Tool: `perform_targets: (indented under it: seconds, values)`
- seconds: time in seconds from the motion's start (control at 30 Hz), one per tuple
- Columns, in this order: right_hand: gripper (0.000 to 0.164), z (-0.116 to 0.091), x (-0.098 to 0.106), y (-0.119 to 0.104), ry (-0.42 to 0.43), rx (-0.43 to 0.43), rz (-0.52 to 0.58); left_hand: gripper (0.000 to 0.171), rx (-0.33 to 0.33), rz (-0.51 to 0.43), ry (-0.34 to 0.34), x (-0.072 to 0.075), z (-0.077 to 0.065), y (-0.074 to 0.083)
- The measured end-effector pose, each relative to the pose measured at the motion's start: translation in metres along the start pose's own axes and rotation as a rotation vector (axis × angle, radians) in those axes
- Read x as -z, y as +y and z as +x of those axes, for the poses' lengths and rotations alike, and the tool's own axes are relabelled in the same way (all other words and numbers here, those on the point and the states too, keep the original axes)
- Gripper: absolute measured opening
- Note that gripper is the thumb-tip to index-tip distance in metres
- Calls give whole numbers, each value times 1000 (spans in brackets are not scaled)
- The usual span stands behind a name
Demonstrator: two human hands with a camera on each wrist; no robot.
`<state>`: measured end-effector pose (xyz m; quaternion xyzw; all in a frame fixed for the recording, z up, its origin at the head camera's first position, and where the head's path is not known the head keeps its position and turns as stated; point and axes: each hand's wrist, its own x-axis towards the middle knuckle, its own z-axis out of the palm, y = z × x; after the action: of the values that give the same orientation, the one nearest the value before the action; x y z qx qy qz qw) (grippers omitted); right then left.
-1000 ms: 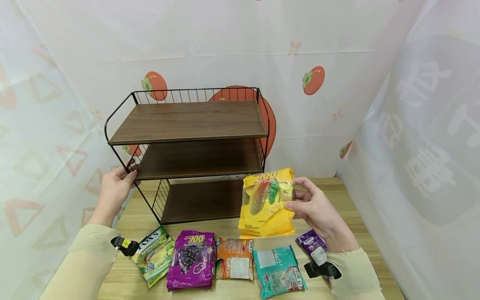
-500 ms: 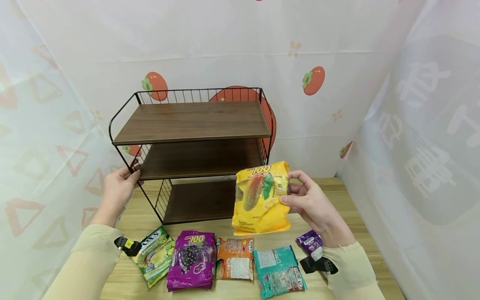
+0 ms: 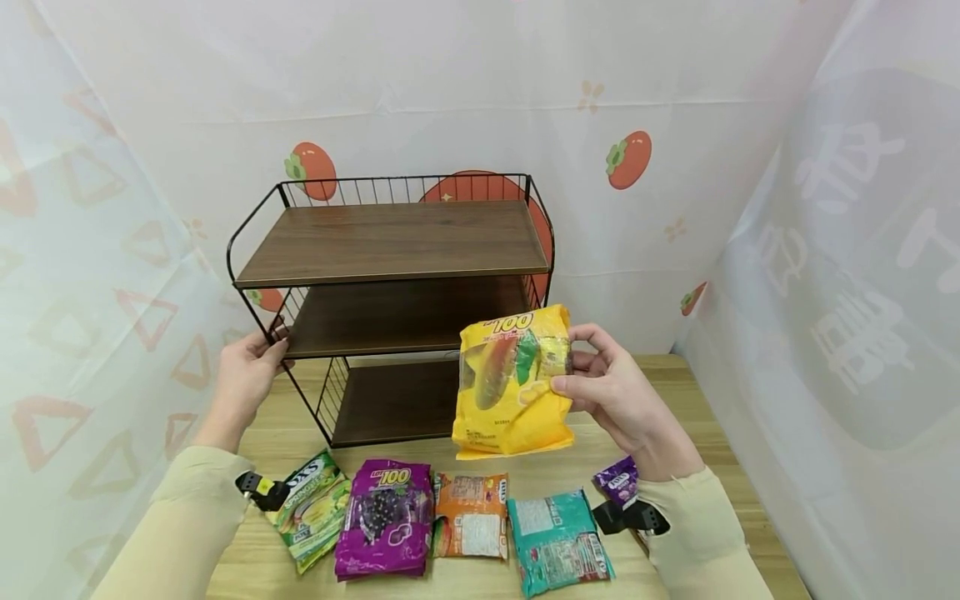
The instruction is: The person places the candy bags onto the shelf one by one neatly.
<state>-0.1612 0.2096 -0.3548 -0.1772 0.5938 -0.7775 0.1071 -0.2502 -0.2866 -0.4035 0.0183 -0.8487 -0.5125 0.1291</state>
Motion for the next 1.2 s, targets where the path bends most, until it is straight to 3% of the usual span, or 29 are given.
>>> perform_targets:
  seconds: [0.3,0.7,0.9,1.1,1.2]
  values:
    - [47,9,-9,-11,-20,34,-2,40,-7,-16,-1,-6,1,2]
    - [47,17,-18,-31,-44,99,32,40,16,69,-9,-10,-3,7]
    - [47,22,-20,-38,-45,104,38,41,17,61,-17,-11,-4,8]
    - [47,28,-24,-46,-34,116,59,40,7,68,-8,-13,-4,8]
    - [47,31,-21,-40,-44,155,55,40,-20,71,14,-19,-4,2]
